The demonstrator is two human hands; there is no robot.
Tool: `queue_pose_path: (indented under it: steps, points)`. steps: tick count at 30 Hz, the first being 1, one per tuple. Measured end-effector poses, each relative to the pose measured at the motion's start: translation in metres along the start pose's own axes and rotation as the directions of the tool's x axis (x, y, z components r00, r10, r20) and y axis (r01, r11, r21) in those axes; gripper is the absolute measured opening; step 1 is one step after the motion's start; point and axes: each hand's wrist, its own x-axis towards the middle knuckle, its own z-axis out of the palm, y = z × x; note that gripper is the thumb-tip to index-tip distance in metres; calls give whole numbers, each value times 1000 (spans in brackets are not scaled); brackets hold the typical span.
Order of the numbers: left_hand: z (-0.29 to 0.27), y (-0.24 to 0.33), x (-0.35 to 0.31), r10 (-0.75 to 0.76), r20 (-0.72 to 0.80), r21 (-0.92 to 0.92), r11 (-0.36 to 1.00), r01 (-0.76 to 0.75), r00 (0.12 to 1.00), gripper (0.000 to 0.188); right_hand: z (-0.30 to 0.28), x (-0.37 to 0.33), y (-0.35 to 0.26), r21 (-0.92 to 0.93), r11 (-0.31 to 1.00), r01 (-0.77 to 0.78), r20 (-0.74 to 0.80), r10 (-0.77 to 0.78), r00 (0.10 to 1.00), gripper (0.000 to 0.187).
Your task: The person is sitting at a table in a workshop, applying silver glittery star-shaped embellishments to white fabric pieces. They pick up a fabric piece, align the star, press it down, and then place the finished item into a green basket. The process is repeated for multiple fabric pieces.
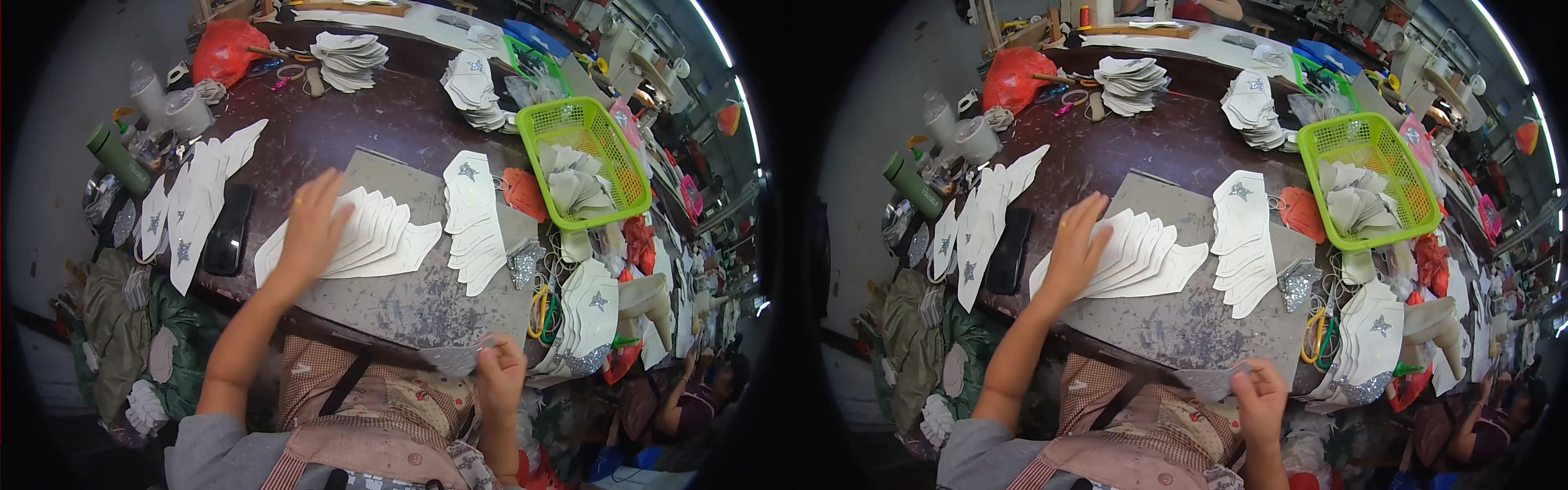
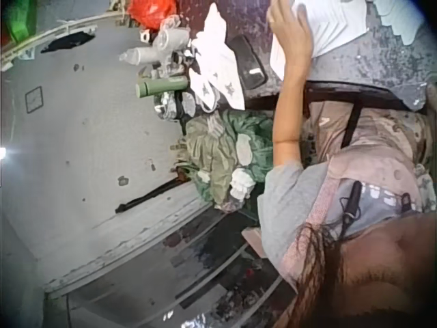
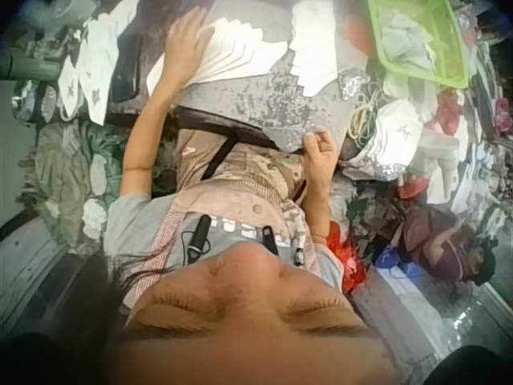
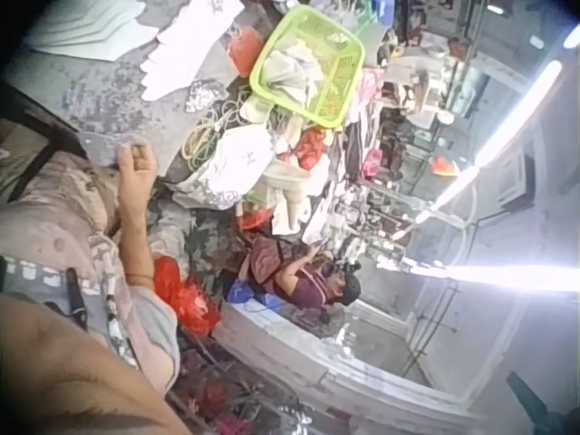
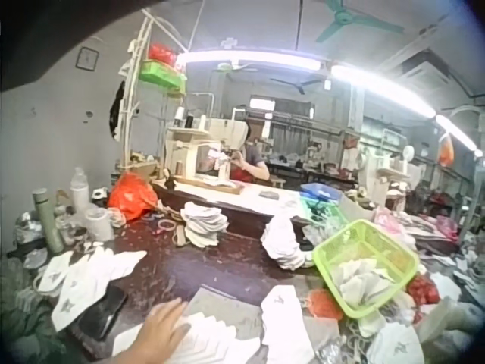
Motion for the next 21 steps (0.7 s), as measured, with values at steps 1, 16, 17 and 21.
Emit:
queue_pose_path:
  steps: [1,16,17,21]
  points:
    - [11,-19,3,-66,-32,129,989,69,997,45,-3,-8,5,-83,991,-107,21,110,994,17]
    - [-45,86,-19,367,294,-668,740,-85,883,19,33,-43,-30,5,994,-107,112,105,988,17]
    - [-38,95,-29,409,343,-697,714,-62,846,20,28,-47,-29,18,997,-77,148,73,986,19]
    - [-14,111,-54,446,406,-766,642,31,797,35,32,-47,-37,-97,991,-92,-29,90,996,32]
